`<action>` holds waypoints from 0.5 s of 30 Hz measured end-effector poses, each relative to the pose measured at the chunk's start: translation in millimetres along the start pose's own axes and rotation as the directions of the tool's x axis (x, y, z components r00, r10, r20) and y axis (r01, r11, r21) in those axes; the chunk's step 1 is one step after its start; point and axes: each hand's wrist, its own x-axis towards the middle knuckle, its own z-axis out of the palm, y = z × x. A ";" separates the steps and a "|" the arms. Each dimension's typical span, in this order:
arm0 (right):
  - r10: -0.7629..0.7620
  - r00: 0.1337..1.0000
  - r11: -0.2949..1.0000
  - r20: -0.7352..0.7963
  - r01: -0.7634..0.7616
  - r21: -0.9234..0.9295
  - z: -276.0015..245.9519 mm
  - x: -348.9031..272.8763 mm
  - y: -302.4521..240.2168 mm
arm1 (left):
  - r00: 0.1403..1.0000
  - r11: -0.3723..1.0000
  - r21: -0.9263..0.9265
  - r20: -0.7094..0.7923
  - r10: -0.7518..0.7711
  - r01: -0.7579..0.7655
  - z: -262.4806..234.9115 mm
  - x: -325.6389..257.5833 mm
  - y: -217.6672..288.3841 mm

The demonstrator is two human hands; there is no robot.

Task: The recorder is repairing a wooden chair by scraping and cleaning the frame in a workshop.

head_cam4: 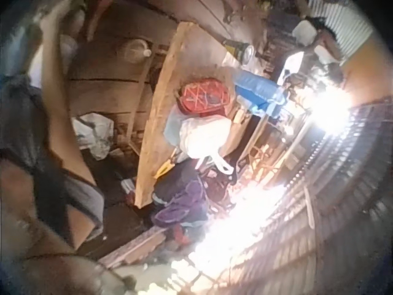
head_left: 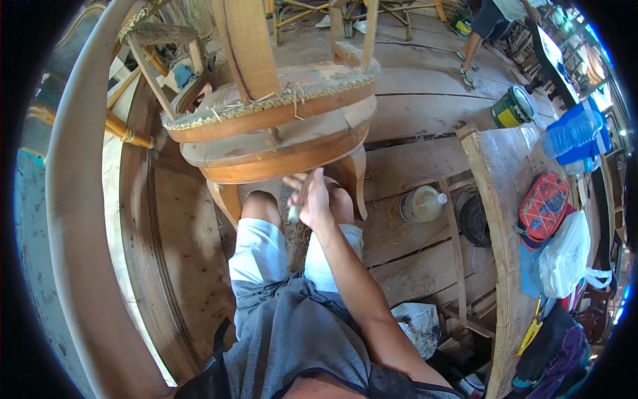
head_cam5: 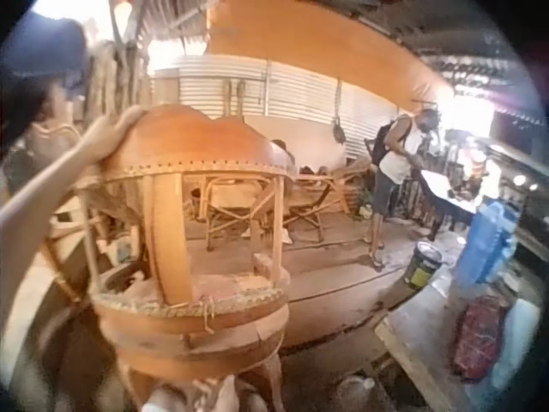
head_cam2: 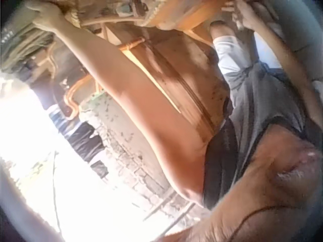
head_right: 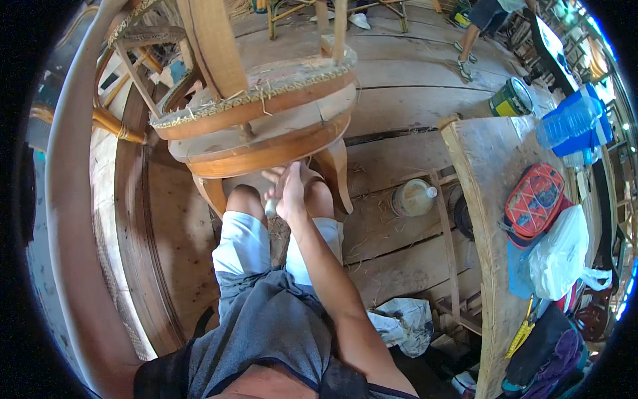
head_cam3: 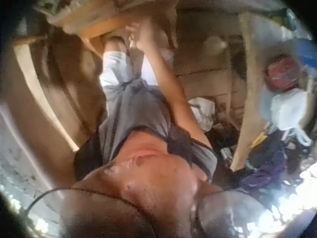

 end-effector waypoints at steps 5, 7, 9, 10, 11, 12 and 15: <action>-0.147 0.987 0.884 0.057 0.157 -0.440 -19.9 -44.9 -67.0 | 0.997 0.996 0.049 -0.019 0.078 -0.077 19.0 22.6 5.8; -0.360 0.919 0.856 0.157 0.393 -0.336 -1.8 -42.3 -127.8 | 0.991 0.989 0.062 0.022 0.135 -0.136 14.8 32.0 7.4; -0.545 0.806 0.761 0.229 0.591 -0.268 11.9 -32.8 -182.8 | 0.981 0.981 0.047 0.056 0.187 -0.189 19.7 44.4 19.2; -0.531 0.826 0.665 0.189 0.544 -0.511 19.0 -26.1 -202.6 | 0.974 0.975 0.046 0.070 0.213 -0.217 21.8 51.9 24.7; -0.542 0.821 0.672 0.179 0.552 -0.494 22.1 -17.3 -215.1 | 0.967 0.969 0.040 0.087 0.239 -0.243 26.0 58.3 30.4; -0.523 0.829 0.499 0.200 0.488 -0.716 23.6 -6.7 -222.7 | 0.959 0.963 0.041 0.112 0.261 -0.267 29.9 62.8 33.7; -0.608 0.711 0.087 0.354 0.503 -0.860 21.9 25.4 -249.1 | 0.940 0.951 0.031 0.170 0.297 -0.306 48.5 67.5 42.1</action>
